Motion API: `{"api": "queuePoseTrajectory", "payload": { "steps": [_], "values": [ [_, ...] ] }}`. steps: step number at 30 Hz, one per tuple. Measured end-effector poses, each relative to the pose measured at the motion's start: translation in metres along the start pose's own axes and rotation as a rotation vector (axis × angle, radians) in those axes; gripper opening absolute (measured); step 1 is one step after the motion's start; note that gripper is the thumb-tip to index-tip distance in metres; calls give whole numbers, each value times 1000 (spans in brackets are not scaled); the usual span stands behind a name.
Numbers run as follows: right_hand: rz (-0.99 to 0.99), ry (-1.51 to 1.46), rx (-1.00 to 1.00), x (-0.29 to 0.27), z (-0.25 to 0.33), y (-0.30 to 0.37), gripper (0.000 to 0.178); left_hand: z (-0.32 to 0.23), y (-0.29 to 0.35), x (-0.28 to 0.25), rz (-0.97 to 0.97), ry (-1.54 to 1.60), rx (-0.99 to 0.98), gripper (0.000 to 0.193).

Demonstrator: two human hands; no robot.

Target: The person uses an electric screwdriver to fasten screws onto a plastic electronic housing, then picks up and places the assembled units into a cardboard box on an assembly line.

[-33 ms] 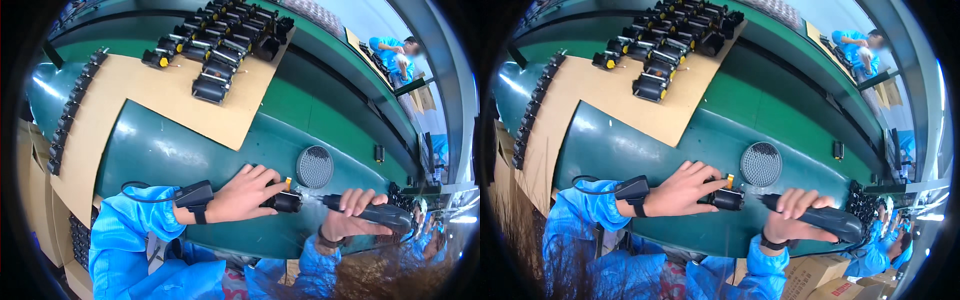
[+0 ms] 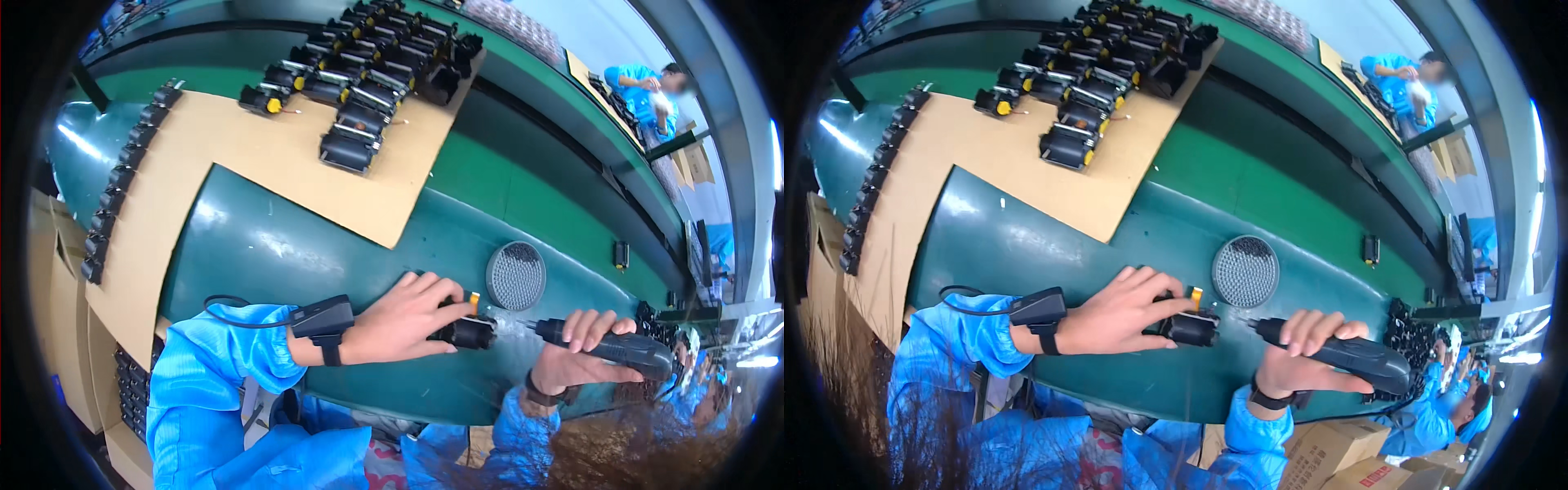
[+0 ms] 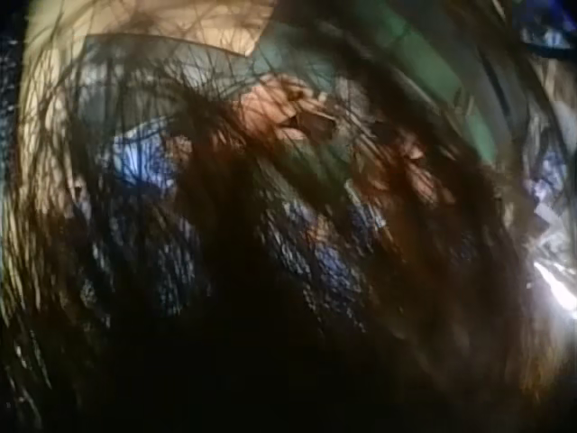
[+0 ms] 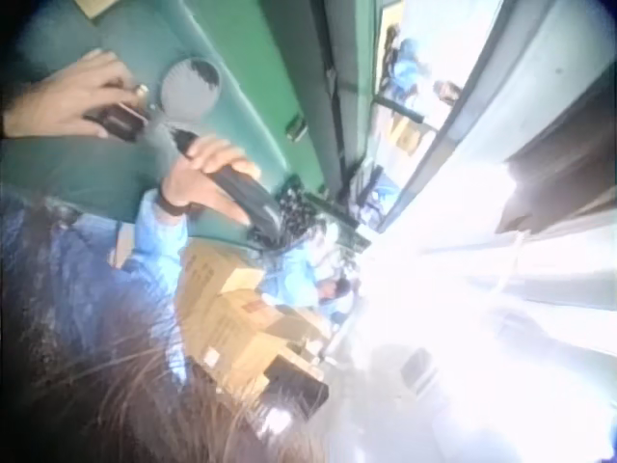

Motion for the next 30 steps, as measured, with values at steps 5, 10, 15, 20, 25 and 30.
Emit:
{"api": "queuePoseTrajectory", "payload": {
  "steps": [5,10,15,20,25,30],
  "values": [
    [19,174,-122,-57,19,-19,80,-30,7,-51,-23,-31,-97,59],
    [47,241,-145,-82,29,-21,83,-39,59,-143,1,-493,-352,62],
    [59,174,-134,-99,24,-16,84,-42,99,-136,99,-835,-302,51],
    [89,281,-250,-67,33,-10,76,-17,119,-115,64,-805,-244,52],
    [158,283,-236,-24,13,4,77,1,141,-129,-121,-671,-355,52],
    [224,251,-189,8,-11,14,78,-3,164,-145,-109,-787,-408,58]
  ]
}}
Point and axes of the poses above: each hand's wrist, its own y-axis away from the middle knuckle, its own x-axis out of the palm, z = x × y, the point moved 4 cm from there along -y, towards the middle knuckle, and after that the axes turned 9 degrees about -z, right-handed, at the moved point
